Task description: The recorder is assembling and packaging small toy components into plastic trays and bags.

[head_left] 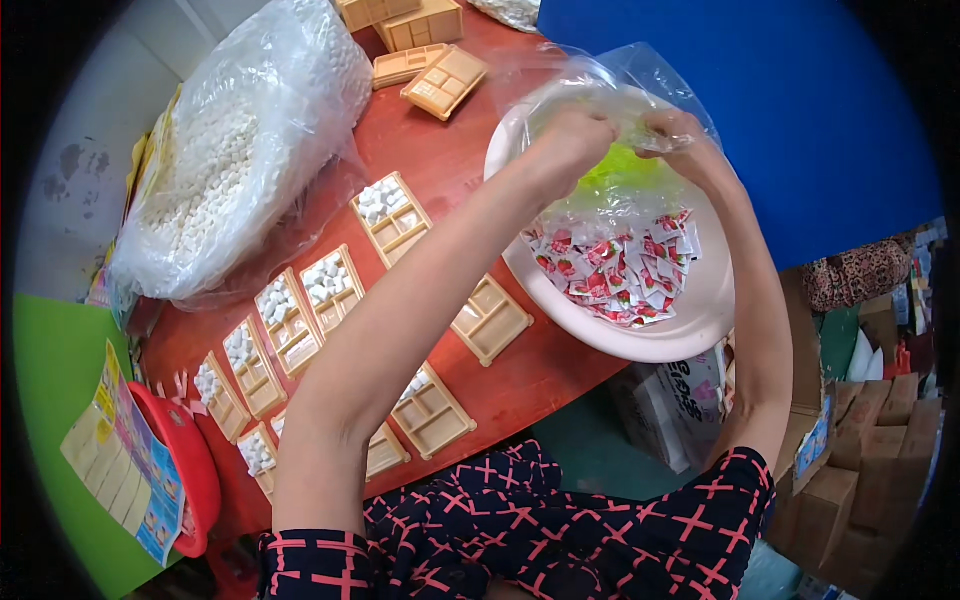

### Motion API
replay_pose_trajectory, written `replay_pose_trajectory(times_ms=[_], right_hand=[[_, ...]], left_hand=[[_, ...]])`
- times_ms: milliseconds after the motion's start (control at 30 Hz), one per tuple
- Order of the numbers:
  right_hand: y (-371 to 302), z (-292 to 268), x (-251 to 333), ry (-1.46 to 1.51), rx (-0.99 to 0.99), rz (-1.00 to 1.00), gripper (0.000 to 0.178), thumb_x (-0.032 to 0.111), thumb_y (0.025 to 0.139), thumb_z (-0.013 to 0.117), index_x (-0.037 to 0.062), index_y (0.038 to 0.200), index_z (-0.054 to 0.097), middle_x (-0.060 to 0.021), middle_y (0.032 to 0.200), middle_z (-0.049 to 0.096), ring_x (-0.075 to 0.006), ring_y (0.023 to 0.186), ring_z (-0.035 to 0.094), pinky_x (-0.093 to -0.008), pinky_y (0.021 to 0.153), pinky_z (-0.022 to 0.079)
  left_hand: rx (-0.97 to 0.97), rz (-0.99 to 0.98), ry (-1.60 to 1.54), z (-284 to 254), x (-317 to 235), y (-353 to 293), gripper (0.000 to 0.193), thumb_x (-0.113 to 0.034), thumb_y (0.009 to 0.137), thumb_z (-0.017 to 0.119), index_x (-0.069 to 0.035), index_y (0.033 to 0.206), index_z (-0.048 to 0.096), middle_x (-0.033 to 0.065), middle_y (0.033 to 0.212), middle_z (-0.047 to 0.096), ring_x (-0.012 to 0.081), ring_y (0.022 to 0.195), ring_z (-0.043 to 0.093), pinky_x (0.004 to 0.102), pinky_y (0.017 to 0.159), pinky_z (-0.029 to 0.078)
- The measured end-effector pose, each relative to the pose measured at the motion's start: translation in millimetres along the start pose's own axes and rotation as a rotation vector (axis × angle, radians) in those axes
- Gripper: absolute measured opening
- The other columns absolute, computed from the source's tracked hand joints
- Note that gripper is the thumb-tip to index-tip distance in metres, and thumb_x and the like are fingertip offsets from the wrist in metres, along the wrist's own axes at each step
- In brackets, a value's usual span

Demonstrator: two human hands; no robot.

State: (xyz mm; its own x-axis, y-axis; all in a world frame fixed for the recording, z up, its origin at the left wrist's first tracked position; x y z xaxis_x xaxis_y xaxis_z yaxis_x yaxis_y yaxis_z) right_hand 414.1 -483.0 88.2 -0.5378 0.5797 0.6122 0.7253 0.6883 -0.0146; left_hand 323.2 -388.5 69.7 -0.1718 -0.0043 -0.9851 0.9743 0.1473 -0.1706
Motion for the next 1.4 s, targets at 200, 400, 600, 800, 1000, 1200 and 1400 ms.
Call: replay_pose_trajectory(times_ms=[200,400,600,800,1000,1200,1400], right_hand=[[-4.6,5.2,10.2,0.300,0.169,-0.142,0.022,0.011,0.075,0.060,-0.0013,0.093,0.060,-0.0033,0.085,0.060,-0.0132,0.074,0.055,-0.0273,0.062,0.045],[-4.9,28.2,3.3,0.635,0.126,-0.089,0.027,0.018,0.078,0.061,-0.0008,0.098,0.059,-0.0038,0.086,0.060,-0.0126,0.076,0.055,-0.0239,0.071,0.044],[-4.6,34.9,-14.2,0.662,0.132,-0.027,0.035,0.022,0.080,0.060,-0.0026,0.105,0.058,-0.0083,0.098,0.059,-0.0140,0.091,0.055,-0.0275,0.078,0.044],[-4.0,8.7,-10.7,-0.074,-0.076,-0.116,0.039,0.022,0.080,0.058,-0.0011,0.112,0.055,-0.0132,0.109,0.057,-0.0184,0.098,0.055,-0.0286,0.083,0.043],[-30.2,-6.8,-2.9,-0.281,-0.027,-0.222,0.030,0.014,0.082,0.054,-0.0003,0.109,0.056,-0.0118,0.103,0.060,-0.0181,0.093,0.057,-0.0285,0.081,0.044],[-84.8,-16.3,66.5,0.343,-0.042,-0.155,0.024,0.005,0.084,0.046,-0.0020,0.104,0.058,-0.0092,0.098,0.061,-0.0152,0.088,0.058,-0.0264,0.075,0.045],[-173.1,57.9,173.8,0.223,-0.246,-0.604,0.028,-0.010,0.070,0.055,0.0008,0.095,0.061,-0.0107,0.091,0.060,-0.0198,0.080,0.058,-0.0268,0.068,0.047]], left_hand=[[-0.074,-0.117,-0.243,3.1,16.4,5.1,0.046,-0.026,0.085,0.053,0.002,0.120,0.044,0.0160,0.122,0.045,0.0283,0.110,0.042,0.0395,0.091,0.038],[0.155,-0.136,-0.592,41.4,35.3,19.8,0.022,-0.023,0.084,0.056,-0.004,0.095,0.054,0.0086,0.073,0.056,0.0174,0.060,0.053,0.0302,0.054,0.043],[-0.112,-0.285,-0.440,25.2,72.2,26.9,0.015,-0.013,0.080,0.060,0.000,0.087,0.056,0.0089,0.066,0.058,0.0152,0.041,0.048,0.0290,0.030,0.033],[-0.106,0.444,0.664,9.6,12.7,9.8,0.015,-0.006,0.074,0.052,0.007,0.073,0.060,0.0219,0.073,0.061,0.0304,0.067,0.062,0.0396,0.058,0.048],[-0.070,0.308,0.866,18.5,-30.5,-22.7,0.020,-0.009,0.076,0.050,0.007,0.080,0.061,0.0231,0.081,0.061,0.0339,0.075,0.061,0.0411,0.067,0.046],[0.207,-0.028,0.119,-11.7,-5.7,-85.0,0.023,-0.020,0.084,0.051,0.001,0.080,0.059,0.0068,0.063,0.054,0.0159,0.054,0.048,0.0293,0.049,0.039],[0.173,0.015,0.196,-26.3,40.1,-186.5,0.022,-0.020,0.087,0.048,0.001,0.089,0.053,0.0077,0.068,0.052,0.0163,0.062,0.051,0.0284,0.056,0.042]])
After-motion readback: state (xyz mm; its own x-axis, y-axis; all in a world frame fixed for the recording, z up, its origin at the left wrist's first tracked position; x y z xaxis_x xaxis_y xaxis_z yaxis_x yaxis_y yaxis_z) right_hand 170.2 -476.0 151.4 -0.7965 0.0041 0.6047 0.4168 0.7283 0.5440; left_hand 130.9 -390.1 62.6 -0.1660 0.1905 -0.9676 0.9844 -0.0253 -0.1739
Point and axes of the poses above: each hand's wrist, its own y-axis towards the middle knuckle, its own z-axis out of the palm, x = y × z, the point moved 9 cm from there along y, towards the middle knuckle
